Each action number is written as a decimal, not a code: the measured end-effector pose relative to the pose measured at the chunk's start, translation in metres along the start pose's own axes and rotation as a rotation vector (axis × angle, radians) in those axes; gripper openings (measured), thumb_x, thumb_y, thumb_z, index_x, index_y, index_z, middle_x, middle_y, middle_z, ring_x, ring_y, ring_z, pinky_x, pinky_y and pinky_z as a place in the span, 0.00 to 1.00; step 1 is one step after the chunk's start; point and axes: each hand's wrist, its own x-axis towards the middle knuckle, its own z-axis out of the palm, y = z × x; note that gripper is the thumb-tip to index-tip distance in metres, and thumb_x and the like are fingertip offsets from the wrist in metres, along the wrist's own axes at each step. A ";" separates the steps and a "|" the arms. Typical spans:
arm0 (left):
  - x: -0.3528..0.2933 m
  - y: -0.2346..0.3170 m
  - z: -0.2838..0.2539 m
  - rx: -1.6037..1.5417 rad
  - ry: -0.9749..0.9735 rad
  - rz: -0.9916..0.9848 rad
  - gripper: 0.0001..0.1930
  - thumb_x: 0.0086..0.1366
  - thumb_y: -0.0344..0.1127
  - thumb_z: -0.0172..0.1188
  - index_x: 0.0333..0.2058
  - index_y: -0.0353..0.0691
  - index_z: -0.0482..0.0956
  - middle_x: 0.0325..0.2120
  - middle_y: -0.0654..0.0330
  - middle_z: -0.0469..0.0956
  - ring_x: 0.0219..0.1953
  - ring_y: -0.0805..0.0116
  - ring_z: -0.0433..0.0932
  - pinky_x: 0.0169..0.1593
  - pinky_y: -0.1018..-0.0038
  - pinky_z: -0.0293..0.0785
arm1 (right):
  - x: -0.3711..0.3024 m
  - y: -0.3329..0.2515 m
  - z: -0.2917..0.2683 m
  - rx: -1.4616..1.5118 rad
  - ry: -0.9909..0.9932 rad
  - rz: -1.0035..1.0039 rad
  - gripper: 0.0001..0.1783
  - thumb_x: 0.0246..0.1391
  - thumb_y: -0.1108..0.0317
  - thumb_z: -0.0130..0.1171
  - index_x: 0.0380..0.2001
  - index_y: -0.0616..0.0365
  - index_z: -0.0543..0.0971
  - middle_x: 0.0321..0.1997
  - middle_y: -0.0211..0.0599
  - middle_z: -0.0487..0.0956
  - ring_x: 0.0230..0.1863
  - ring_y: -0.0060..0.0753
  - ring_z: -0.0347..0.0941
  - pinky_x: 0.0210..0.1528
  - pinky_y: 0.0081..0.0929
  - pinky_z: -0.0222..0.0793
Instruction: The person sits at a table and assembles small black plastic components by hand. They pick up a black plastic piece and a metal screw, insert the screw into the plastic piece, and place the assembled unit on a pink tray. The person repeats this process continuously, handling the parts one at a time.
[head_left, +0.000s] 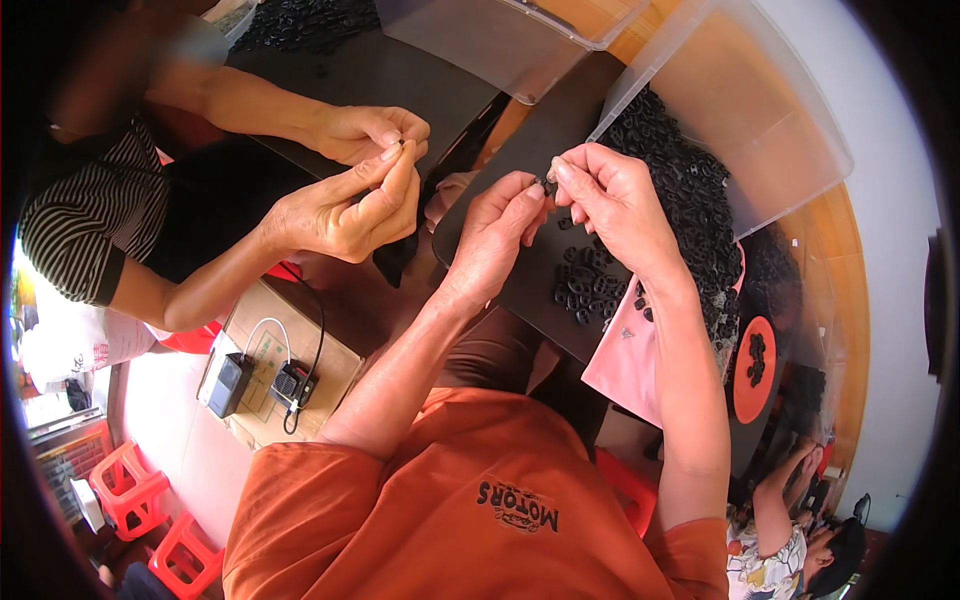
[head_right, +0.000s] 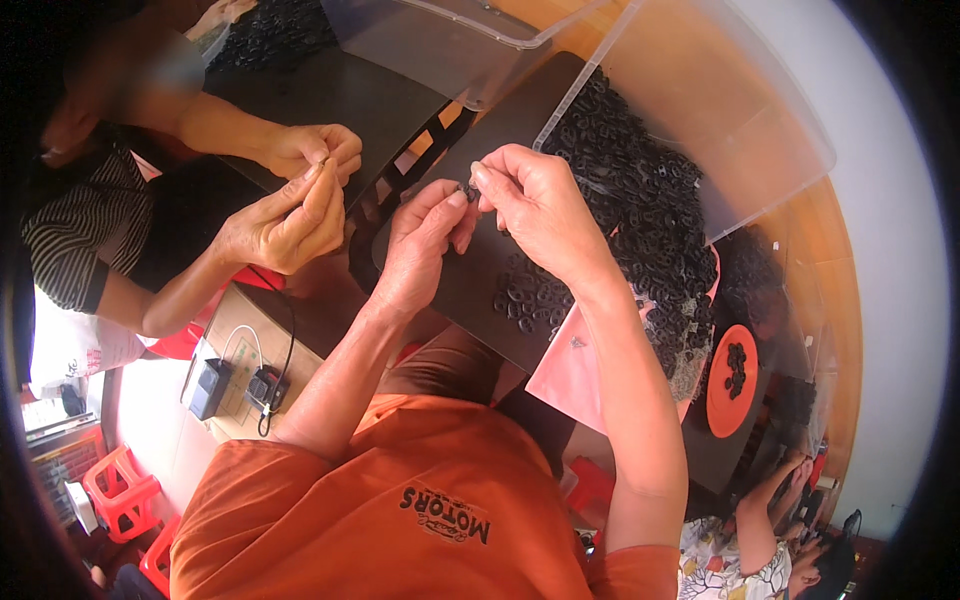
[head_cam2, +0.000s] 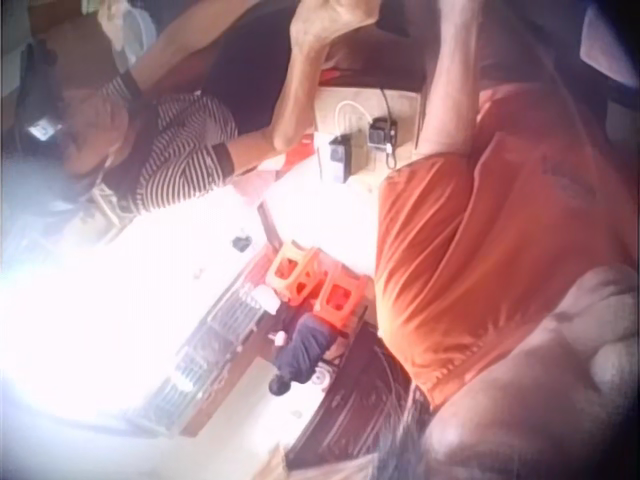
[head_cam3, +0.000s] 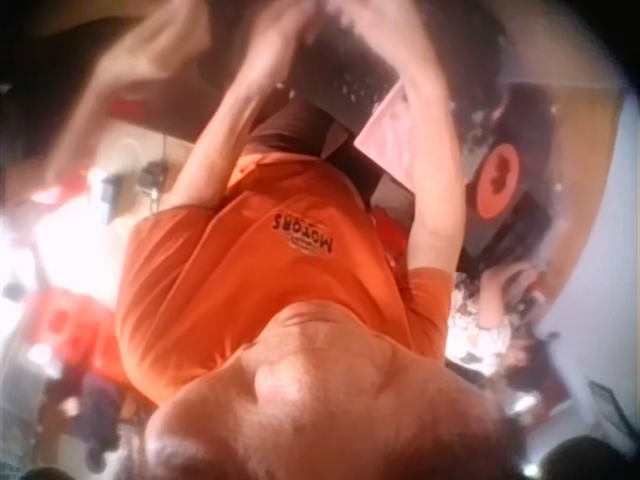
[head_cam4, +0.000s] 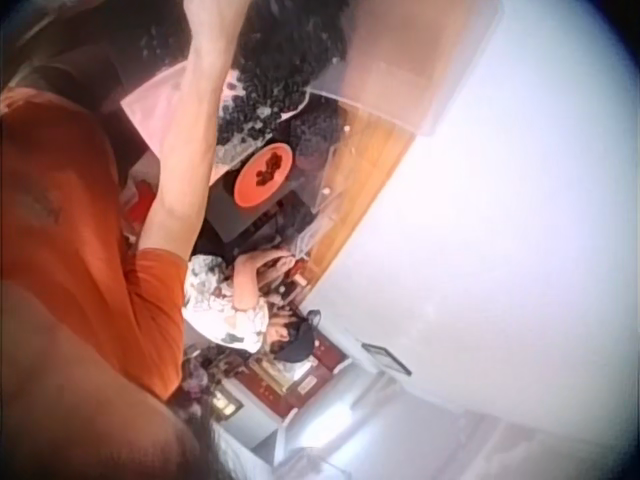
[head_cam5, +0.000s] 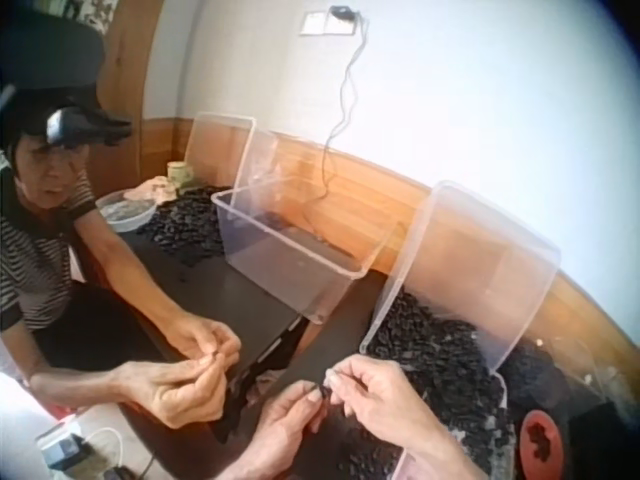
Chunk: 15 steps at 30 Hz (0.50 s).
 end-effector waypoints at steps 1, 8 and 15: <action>0.000 0.000 0.001 -0.009 0.000 -0.005 0.12 0.67 0.42 0.49 0.27 0.42 0.72 0.19 0.70 0.67 0.21 0.81 0.62 0.26 0.82 0.52 | 0.000 -0.001 -0.001 -0.009 -0.001 0.004 0.11 0.61 0.66 0.54 0.30 0.63 0.76 0.22 0.27 0.74 0.22 0.14 0.65 0.25 0.17 0.63; 0.000 0.002 0.000 -0.023 -0.024 -0.044 0.12 0.66 0.42 0.48 0.27 0.42 0.72 0.19 0.69 0.67 0.21 0.81 0.62 0.26 0.82 0.53 | 0.003 0.000 -0.001 -0.083 -0.020 -0.012 0.12 0.61 0.66 0.54 0.27 0.63 0.76 0.21 0.28 0.74 0.22 0.16 0.66 0.24 0.18 0.64; 0.004 0.004 -0.009 -0.001 -0.057 -0.030 0.12 0.66 0.41 0.49 0.28 0.41 0.71 0.19 0.68 0.66 0.21 0.79 0.62 0.25 0.81 0.54 | 0.010 -0.013 -0.004 -0.174 -0.123 0.053 0.14 0.61 0.64 0.53 0.27 0.64 0.76 0.22 0.30 0.75 0.23 0.17 0.70 0.23 0.19 0.65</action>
